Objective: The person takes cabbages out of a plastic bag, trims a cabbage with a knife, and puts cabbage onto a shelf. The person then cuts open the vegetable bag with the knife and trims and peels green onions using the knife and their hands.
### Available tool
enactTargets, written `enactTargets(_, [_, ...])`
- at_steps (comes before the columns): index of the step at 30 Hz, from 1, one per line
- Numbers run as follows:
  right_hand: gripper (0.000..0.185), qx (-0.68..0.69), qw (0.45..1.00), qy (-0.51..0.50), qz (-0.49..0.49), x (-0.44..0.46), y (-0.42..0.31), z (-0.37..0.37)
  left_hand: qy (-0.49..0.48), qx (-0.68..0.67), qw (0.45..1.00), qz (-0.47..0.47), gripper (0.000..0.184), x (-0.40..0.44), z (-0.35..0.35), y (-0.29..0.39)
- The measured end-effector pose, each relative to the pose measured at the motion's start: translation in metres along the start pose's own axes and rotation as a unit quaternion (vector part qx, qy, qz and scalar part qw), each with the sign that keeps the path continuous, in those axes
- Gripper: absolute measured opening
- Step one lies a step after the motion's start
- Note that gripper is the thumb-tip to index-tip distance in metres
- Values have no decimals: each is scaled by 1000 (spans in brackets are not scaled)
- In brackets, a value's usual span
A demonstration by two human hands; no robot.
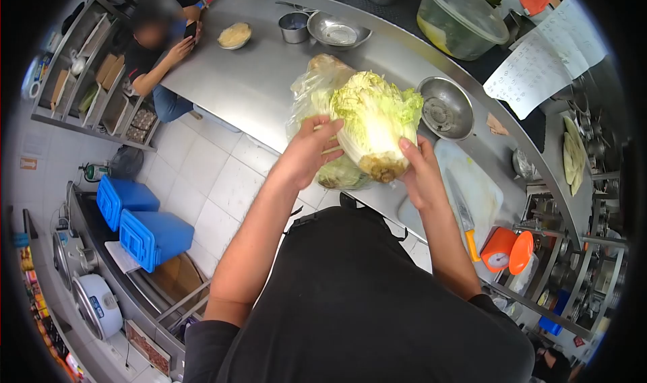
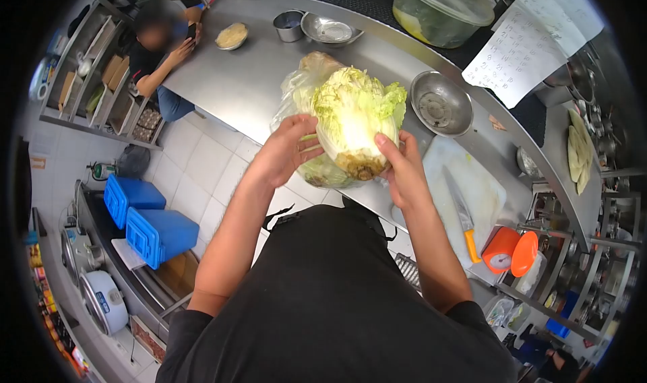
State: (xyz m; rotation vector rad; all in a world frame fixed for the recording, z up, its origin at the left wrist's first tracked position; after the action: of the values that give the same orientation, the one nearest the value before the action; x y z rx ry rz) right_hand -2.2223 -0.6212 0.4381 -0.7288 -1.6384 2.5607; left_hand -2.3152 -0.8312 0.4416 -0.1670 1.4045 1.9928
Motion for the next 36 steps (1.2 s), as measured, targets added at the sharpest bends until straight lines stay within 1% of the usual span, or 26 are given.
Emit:
enactTargets(1, [73,0,1000,0,-18,-4,1,-3,-4,-11,1000,9,64,-1,-1,-7])
enactTargets(2, [71,-2,999,0,-36,-6,2,-6,8,-12,1000,2,74,-3,-1,-15])
enactTargets(5, [66,69,992,-46,-100,-8,7,5,-117,-64,991,-6,82,-9,20,-23])
enactTargets(6, [66,94,988,-71,-103,-6,10,9,-146,-105,984,-1,83,-9,28,-22])
enactTargets(9, [68,106,979,-116,-128,4,19,32,-180,-193,964,-13,75,2,20,-25])
enactTargets(12, [71,-24,975,-180,-130,27,10,40,-174,-148,971,70,77,17,1,-12])
enactTargets(15, [73,-72,968,-203,-133,34,-1,51,-143,-97,975,137,80,24,-14,-7])
enactTargets(18, [75,-61,979,-164,-107,38,-7,64,-134,-85,971,177,81,23,-19,-3])
enactTargets(24, [72,-41,979,-157,-124,40,-10,79,-121,-120,960,223,82,23,-29,-5])
enactTargets(27, [69,-1,975,-148,-166,39,-12,84,-100,-121,963,220,86,25,-31,-8])
enactTargets(30, [68,4,968,-159,-195,43,-16,88,-86,-150,956,235,84,25,-27,-5])
enactTargets(33, [60,-37,963,-126,-236,42,-18,93,-64,-140,953,260,86,24,-26,-3])
enactTargets(36, [48,-32,969,-71,-233,44,-26,91,-53,-134,952,272,84,21,-24,4])
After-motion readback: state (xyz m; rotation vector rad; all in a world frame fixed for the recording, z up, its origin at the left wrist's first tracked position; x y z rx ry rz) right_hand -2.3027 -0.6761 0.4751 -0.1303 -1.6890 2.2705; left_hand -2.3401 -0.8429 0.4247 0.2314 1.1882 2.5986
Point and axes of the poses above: each hand's wrist, its own x-axis towards the middle knuckle, its own z-axis out of the palm, y = z × x, the point moved 7 cm from there along x, towards the middle knuckle
